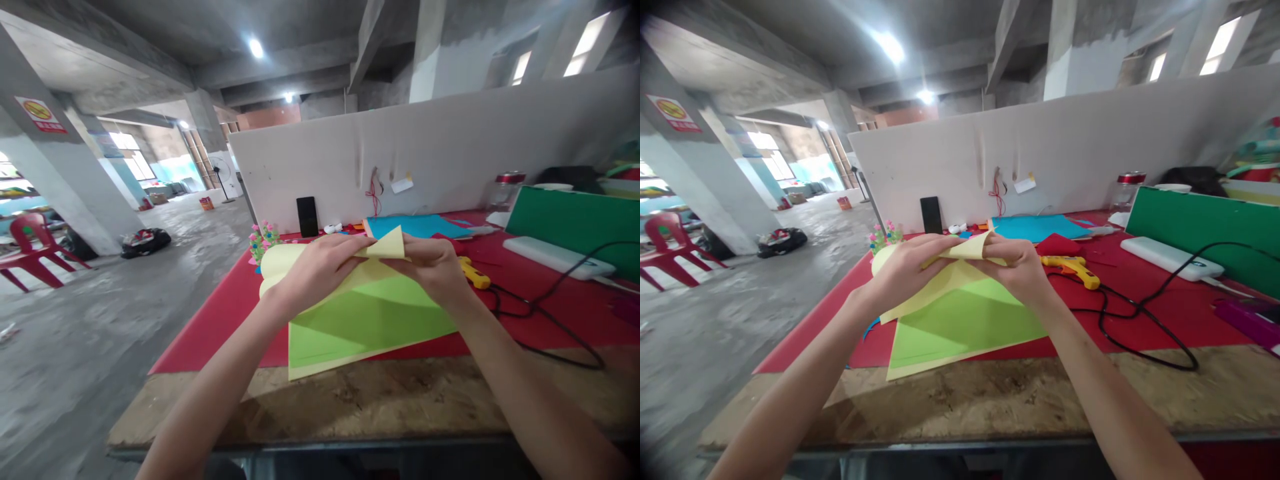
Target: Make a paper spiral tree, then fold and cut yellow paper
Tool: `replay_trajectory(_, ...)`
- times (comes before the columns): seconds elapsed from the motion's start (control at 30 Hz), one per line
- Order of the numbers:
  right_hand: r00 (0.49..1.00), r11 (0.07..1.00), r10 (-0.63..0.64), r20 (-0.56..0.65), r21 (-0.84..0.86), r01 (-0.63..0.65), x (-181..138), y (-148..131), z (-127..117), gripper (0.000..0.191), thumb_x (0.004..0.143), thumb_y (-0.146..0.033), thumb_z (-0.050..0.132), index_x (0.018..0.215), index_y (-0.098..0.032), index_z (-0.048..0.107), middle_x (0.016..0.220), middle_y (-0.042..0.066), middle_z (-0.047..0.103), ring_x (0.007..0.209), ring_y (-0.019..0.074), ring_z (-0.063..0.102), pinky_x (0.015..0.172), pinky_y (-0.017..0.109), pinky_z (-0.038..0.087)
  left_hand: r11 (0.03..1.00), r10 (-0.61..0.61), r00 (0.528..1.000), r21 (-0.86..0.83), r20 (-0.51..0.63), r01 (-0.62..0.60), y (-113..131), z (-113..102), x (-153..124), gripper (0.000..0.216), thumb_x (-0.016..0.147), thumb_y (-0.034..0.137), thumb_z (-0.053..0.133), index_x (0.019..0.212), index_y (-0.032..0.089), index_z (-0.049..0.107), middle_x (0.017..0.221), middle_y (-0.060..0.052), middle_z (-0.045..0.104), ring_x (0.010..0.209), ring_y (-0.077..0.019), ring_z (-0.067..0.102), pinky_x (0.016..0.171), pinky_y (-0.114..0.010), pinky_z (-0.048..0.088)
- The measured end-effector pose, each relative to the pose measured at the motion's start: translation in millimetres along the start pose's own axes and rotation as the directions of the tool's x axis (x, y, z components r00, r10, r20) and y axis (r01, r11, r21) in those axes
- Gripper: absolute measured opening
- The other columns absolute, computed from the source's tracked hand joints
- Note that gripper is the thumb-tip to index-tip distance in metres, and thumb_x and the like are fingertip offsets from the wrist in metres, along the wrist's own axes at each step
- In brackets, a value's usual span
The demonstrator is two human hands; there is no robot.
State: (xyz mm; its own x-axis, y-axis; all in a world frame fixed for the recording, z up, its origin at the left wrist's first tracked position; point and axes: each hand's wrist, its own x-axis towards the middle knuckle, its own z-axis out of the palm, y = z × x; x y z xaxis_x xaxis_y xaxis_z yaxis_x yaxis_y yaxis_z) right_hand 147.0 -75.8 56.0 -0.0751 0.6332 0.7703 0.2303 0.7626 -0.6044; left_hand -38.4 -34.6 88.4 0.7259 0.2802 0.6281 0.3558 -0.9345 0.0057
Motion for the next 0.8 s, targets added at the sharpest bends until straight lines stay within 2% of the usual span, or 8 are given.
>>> replay_trajectory(0.13,0.986,0.982,-0.165,0.005,-0.098,0.164,0.0,-3.2,3.0,0.020,0.072,-0.011,0.060,0.079,-0.029,0.068,0.079,-0.004,0.064,0.083,0.0128,0.057,0.078,0.028,0.045,0.995,0.092,0.985,0.058,-0.145,-0.085,1.5,1.0,0.5,0.024,0.085,0.017,0.042,0.103,0.017,0.058,0.096,-0.005,0.065,0.089,-0.0158,0.059,0.080,-0.027,0.047)
replay_trajectory(0.2,0.976,0.967,-0.207,-0.074,-0.167,0.193,0.9,-6.5,5.1,0.020,0.070,-0.012,0.062,0.083,-0.027,0.066,0.085,-0.002,0.061,0.087,0.0141,0.054,0.080,0.030,0.044,0.997,0.078,0.969,0.046,-0.235,-0.069,2.2,-0.6,0.0,0.022,0.084,0.017,0.045,0.099,0.018,0.060,0.091,-0.004,0.067,0.084,-0.0148,0.061,0.076,-0.025,0.048)
replay_trajectory(0.3,0.912,0.949,-0.236,-0.335,-0.283,0.141,5.5,-12.6,7.6,0.041,0.063,-0.018,0.069,0.101,-0.027,0.057,0.106,0.001,0.051,0.100,0.0167,0.048,0.089,0.034,0.040,0.993,-0.091,0.928,-0.104,-0.362,0.057,3.6,-7.4,-1.6,0.018,0.081,0.019,0.050,0.095,0.020,0.062,0.086,0.000,0.068,0.076,-0.0123,0.062,0.068,-0.022,0.050)
replay_trajectory(0.37,0.890,0.957,-0.194,-0.413,-0.279,0.080,10.5,-17.6,8.5,0.052,0.061,-0.024,0.071,0.109,-0.028,0.052,0.115,0.002,0.046,0.104,0.0171,0.046,0.092,0.036,0.038,0.955,-0.245,0.879,-0.256,-0.409,0.147,4.7,-13.9,-2.6,0.016,0.080,0.022,0.053,0.094,0.022,0.062,0.085,0.001,0.067,0.075,-0.0125,0.063,0.065,-0.022,0.051)
replay_trajectory(0.43,0.935,0.982,-0.079,-0.346,-0.186,0.014,16.1,-23.3,9.9,0.045,0.067,-0.029,0.067,0.109,-0.027,0.052,0.113,0.002,0.051,0.102,0.0168,0.048,0.092,0.036,0.039,0.903,-0.352,0.836,-0.388,-0.421,0.184,5.3,-20.4,-3.0,0.017,0.080,0.028,0.054,0.095,0.022,0.061,0.087,0.001,0.067,0.076,-0.0143,0.063,0.064,-0.024,0.053)
replay_trajectory(0.53,0.973,0.999,0.029,-0.231,-0.023,-0.035,23.9,-32.1,14.4,0.021,0.075,-0.030,0.059,0.095,-0.024,0.061,0.098,0.002,0.061,0.093,0.0164,0.055,0.087,0.036,0.043,0.844,-0.419,0.811,-0.504,-0.409,0.182,3.4,-28.3,-3.1,0.021,0.079,0.032,0.054,0.097,0.022,0.059,0.089,0.000,0.066,0.078,-0.0160,0.063,0.062,-0.026,0.055)
replay_trajectory(0.7,0.963,1.000,-0.005,-0.268,-0.030,-0.003,34.6,-43.6,23.0,0.008,0.072,-0.030,0.062,0.077,-0.024,0.065,0.086,-0.001,0.064,0.084,0.0164,0.058,0.080,0.032,0.046,0.774,-0.469,0.828,-0.594,-0.307,0.218,-6.2,-37.8,-3.9,0.022,0.071,0.035,0.064,0.084,0.018,0.064,0.078,-0.002,0.068,0.065,-0.0164,0.065,0.049,-0.022,0.054)
replay_trajectory(0.8,0.966,0.998,-0.025,-0.256,-0.058,0.011,37.2,-49.1,25.5,0.008,0.072,-0.030,0.062,0.077,-0.025,0.066,0.085,-0.001,0.064,0.081,0.0156,0.058,0.078,0.031,0.047,0.715,-0.547,0.783,-0.652,-0.296,0.253,-7.2,-43.4,-4.6,0.020,0.066,0.035,0.068,0.074,0.016,0.066,0.070,-0.002,0.069,0.059,-0.0162,0.064,0.044,-0.020,0.052)
